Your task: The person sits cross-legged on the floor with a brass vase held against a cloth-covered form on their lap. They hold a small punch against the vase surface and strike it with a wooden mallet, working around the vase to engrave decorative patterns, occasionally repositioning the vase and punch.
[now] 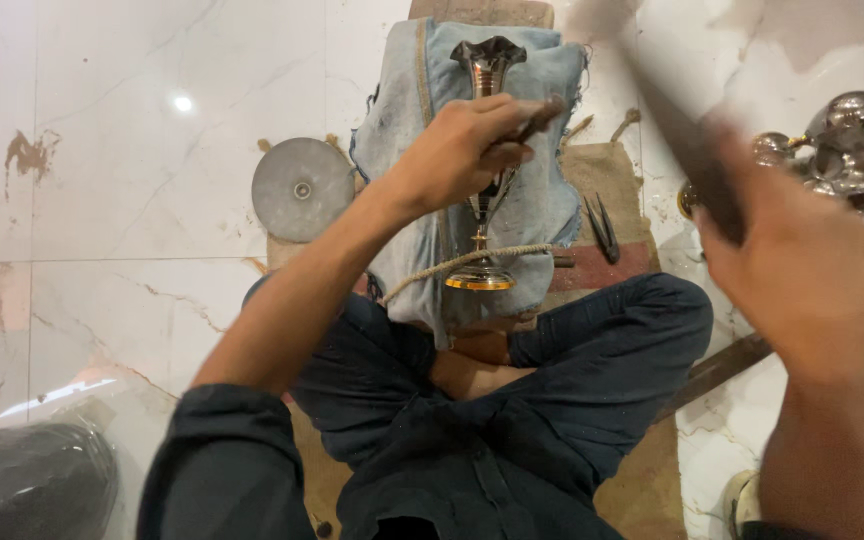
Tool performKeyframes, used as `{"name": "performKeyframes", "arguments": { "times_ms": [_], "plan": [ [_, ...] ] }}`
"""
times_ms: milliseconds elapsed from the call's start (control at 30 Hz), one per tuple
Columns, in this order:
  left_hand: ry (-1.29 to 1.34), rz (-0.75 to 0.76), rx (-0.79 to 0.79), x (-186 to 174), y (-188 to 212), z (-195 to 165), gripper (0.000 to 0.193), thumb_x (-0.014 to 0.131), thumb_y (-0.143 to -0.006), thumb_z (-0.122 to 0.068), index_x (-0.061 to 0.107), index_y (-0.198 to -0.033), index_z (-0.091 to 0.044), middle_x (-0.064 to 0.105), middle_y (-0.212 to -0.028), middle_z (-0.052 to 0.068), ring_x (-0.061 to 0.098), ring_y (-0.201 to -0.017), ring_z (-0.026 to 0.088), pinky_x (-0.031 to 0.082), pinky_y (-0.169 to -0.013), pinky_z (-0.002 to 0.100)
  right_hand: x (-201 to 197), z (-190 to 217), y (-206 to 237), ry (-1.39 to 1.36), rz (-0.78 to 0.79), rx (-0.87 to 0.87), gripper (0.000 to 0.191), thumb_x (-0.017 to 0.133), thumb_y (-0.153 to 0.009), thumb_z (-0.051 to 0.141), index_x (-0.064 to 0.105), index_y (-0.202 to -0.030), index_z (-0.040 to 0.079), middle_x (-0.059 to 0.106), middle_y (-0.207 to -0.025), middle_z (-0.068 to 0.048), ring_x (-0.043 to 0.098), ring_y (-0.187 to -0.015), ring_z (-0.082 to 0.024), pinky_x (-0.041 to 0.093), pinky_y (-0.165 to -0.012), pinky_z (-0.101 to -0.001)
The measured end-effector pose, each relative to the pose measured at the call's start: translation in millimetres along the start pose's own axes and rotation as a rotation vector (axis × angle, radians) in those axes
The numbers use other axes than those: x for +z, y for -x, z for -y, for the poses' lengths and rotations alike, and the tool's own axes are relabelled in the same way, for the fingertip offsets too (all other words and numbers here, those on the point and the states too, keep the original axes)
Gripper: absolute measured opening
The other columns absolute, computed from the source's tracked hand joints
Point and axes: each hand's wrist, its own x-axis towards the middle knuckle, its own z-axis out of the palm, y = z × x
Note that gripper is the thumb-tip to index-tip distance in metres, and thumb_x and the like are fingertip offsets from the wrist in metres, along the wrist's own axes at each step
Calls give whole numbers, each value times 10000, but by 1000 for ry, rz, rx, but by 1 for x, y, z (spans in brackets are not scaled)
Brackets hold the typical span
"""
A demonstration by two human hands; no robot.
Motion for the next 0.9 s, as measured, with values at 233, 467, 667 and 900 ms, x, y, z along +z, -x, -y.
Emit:
{"name": "performKeyframes", "arguments": {
  "times_ms": [233, 467, 667, 900],
  "plan": [
    [-10, 261, 234, -19, -26, 8, 368, 763, -906, -56, 669, -1257, 7, 722, -1064, 177, 703, -948, 367, 547, -832, 480, 62, 39, 49, -200, -124, 219, 887, 857, -789, 56, 407, -1550, 122, 707, -989, -218, 713, -847, -341, 575, -712, -424],
    [81, 316, 189, -33, -20, 6, 376, 749, -910, -52, 657, -1269, 10, 725, -1071, 178, 717, -948, 364, 549, -835, 474, 78, 53, 62, -422, -116, 389, 820, 870, -825, 42, 425, -1514, 20, 663, -970, -142, 681, -823, -286, 574, -722, -406],
    [7, 248, 282, -36, 0, 17, 417, 773, -909, -69, 636, -1299, -17, 729, -1138, 162, 707, -1000, 368, 553, -858, 481, 87, 61, 82, -654, -202, 499, 626, 818, -998, 33, 423, -1479, -30, 673, -1030, -105, 685, -918, -218, 577, -871, -384],
    [169, -29, 114, -30, 20, 28, 459, 726, -1053, -80, 490, -1443, -129, 682, -1218, 69, 752, -1042, 227, 615, -946, 395, 87, 89, 71, -557, 72, 507, 907, 846, -888, 169, 308, -1611, 68, 686, -960, -248, 674, -892, -405, 549, -804, -485]
  ]
}}
